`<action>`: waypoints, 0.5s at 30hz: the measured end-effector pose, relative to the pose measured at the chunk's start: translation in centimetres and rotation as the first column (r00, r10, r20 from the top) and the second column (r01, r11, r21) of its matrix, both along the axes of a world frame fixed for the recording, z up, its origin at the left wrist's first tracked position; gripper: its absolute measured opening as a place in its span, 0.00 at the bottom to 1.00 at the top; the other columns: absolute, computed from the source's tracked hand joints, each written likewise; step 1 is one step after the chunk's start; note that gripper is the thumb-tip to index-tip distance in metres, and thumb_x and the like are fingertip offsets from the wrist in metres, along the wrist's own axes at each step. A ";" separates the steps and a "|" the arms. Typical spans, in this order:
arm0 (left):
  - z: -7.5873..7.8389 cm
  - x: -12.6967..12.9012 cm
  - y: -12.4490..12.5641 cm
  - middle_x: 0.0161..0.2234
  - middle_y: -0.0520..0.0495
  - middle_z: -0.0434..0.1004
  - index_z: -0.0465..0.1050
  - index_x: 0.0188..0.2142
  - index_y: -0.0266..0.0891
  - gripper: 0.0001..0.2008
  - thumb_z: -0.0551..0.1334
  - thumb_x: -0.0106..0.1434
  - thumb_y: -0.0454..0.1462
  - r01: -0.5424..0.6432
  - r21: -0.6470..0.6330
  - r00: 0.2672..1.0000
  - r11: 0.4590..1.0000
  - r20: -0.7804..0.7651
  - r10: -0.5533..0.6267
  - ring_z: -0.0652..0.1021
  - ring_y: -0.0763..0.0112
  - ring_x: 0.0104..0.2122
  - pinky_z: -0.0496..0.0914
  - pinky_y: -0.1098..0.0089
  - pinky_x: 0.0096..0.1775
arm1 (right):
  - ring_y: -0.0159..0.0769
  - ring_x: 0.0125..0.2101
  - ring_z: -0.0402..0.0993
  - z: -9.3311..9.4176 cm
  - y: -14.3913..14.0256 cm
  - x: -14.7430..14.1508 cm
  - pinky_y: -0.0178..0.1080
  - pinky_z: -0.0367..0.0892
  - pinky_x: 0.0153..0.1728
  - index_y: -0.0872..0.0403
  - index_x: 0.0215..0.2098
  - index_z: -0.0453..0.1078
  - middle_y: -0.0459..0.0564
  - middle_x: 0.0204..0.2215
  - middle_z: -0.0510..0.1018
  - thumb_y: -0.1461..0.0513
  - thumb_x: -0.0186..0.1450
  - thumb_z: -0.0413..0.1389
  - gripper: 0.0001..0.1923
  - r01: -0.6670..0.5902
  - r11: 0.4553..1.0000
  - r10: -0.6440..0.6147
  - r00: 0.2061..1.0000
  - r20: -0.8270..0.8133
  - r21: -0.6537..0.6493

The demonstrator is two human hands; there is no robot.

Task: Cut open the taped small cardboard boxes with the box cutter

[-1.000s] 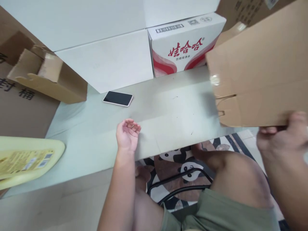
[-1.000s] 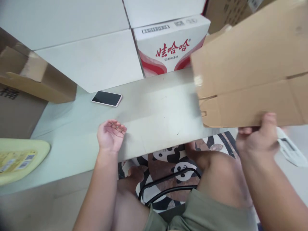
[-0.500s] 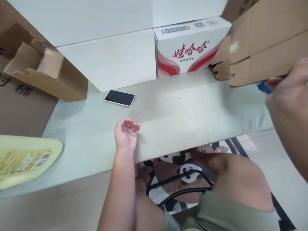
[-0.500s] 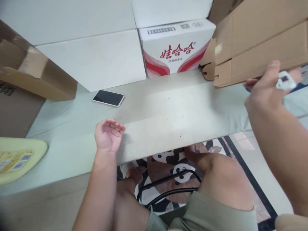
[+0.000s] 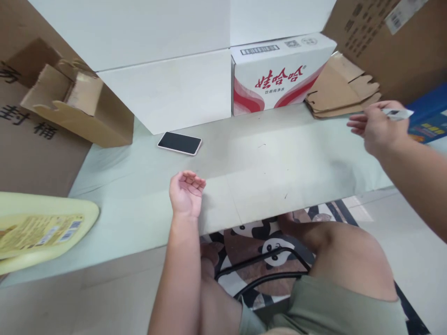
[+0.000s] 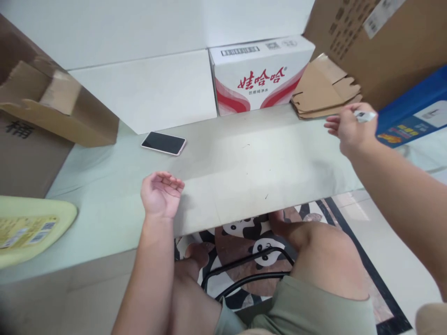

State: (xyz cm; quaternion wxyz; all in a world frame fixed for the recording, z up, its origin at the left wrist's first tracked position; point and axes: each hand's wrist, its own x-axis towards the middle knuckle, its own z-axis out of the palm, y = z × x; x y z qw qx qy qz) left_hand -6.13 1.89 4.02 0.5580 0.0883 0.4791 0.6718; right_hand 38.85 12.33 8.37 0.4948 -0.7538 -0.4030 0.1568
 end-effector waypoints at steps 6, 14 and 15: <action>0.9 -1.2 -1.4 0.18 0.54 0.69 0.70 0.22 0.40 0.12 0.64 0.56 0.43 -0.055 0.054 0.997 0.997 0.050 0.052 0.75 0.75 0.19 0.73 0.74 0.29 | 0.32 0.21 0.77 3.9 -1.5 -9.5 0.37 0.66 0.27 0.50 0.31 0.67 0.46 0.21 0.78 0.70 0.67 0.57 0.10 -0.234 0.970 0.223 0.965 -0.140 -0.065; 2.0 -5.1 -4.1 0.19 0.55 0.67 0.69 0.23 0.40 0.12 0.64 0.56 0.44 -0.199 0.121 0.963 0.973 0.209 0.171 0.73 0.78 0.19 0.71 0.76 0.28 | 0.37 0.25 0.79 6.4 -2.4 -24.6 0.37 0.67 0.28 0.49 0.34 0.71 0.46 0.23 0.83 0.56 0.66 0.66 0.09 -0.819 0.567 0.823 0.565 0.056 -0.085; 2.2 -5.7 -4.5 0.19 0.55 0.67 0.69 0.23 0.40 0.11 0.64 0.56 0.44 -0.220 0.125 0.955 0.967 0.231 0.187 0.72 0.78 0.19 0.71 0.76 0.28 | 0.37 0.25 0.79 6.7 -2.5 -27.0 0.37 0.68 0.29 0.49 0.34 0.71 0.45 0.23 0.83 0.56 0.66 0.66 0.09 -0.854 0.510 0.860 0.504 0.081 -0.106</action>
